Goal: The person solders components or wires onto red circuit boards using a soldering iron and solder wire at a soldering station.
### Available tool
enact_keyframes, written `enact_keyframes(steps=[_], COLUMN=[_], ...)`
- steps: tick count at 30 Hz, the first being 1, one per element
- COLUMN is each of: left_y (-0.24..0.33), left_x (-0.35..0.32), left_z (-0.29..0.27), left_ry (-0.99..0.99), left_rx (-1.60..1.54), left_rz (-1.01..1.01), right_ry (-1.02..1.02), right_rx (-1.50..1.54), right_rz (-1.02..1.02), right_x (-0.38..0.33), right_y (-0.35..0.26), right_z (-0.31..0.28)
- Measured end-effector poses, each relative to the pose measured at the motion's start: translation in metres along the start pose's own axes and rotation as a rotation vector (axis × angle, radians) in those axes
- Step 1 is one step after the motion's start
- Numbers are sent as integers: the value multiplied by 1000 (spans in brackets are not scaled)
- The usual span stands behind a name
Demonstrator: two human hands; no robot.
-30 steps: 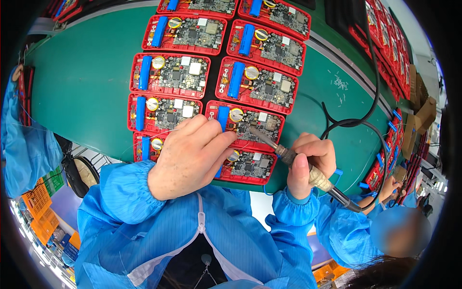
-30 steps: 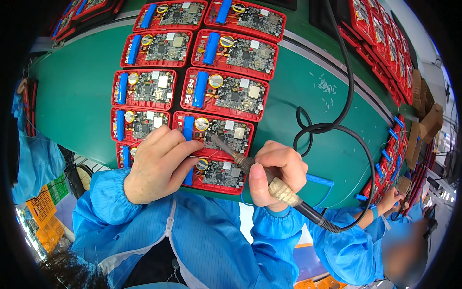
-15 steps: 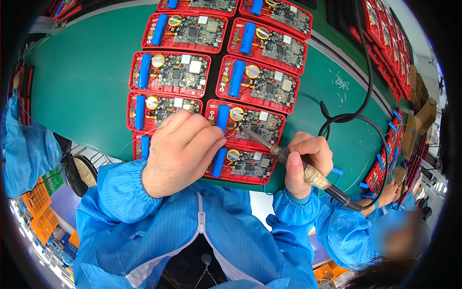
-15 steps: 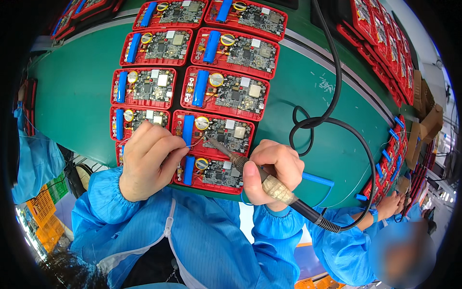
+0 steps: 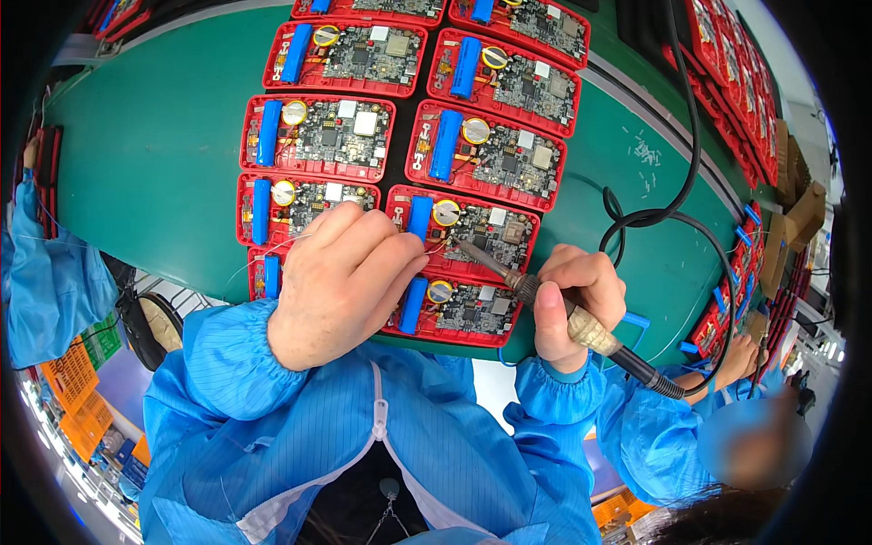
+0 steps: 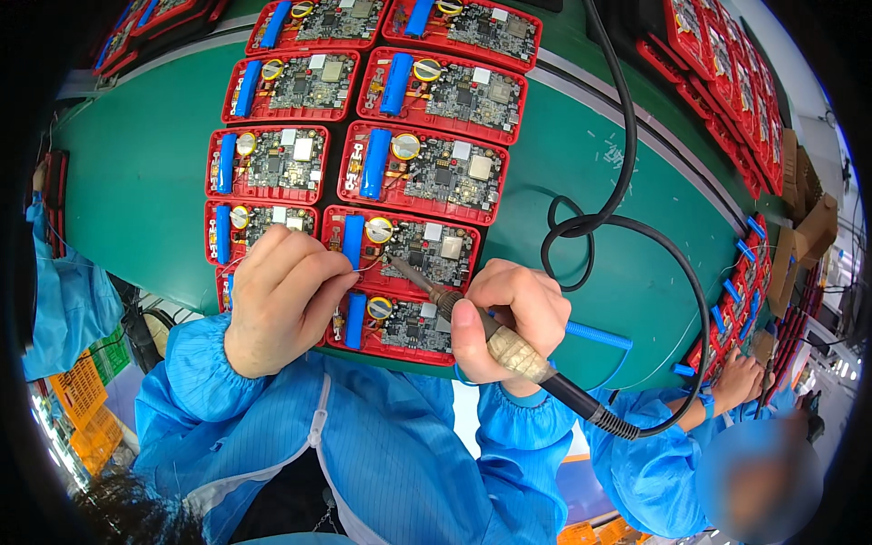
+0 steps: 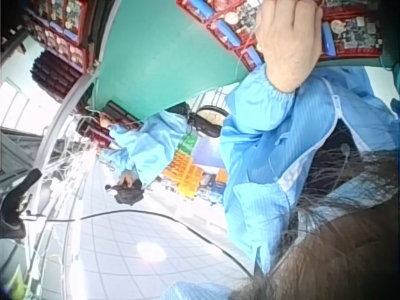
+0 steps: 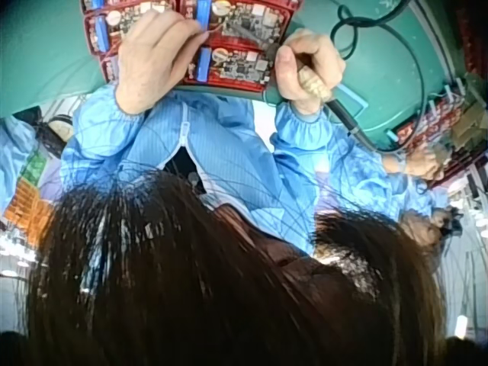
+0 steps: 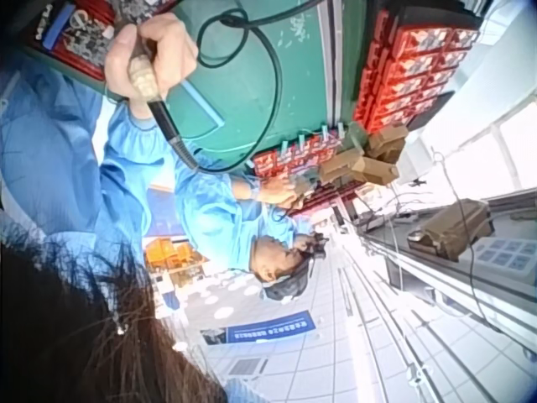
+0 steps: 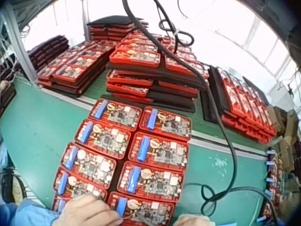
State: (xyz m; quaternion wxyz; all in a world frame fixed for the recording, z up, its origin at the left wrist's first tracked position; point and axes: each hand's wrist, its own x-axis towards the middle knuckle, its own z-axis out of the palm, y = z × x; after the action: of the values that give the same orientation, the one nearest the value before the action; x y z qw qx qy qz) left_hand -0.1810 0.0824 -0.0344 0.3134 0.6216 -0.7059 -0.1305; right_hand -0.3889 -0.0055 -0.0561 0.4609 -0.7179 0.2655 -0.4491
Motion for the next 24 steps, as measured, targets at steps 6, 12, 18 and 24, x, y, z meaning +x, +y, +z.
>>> enact_keyframes(steps=[6, 12, 18, 24], left_y=[7, -5, -19, -18], left_x=[0, 22, 45, 50], left_z=[-17, -41, -24, -12], left_ry=[14, 92, 66, 6], left_rx=[21, 85, -145, -192], left_rz=[-7, 31, -93, -76], right_ry=[53, 178, 151, 121], right_rx=[7, 56, 135, 138], right_rz=[-21, 34, 105, 158], right_x=[0, 24, 58, 54], right_y=[-9, -16, 4, 15], right_z=[-6, -21, -18, -18])
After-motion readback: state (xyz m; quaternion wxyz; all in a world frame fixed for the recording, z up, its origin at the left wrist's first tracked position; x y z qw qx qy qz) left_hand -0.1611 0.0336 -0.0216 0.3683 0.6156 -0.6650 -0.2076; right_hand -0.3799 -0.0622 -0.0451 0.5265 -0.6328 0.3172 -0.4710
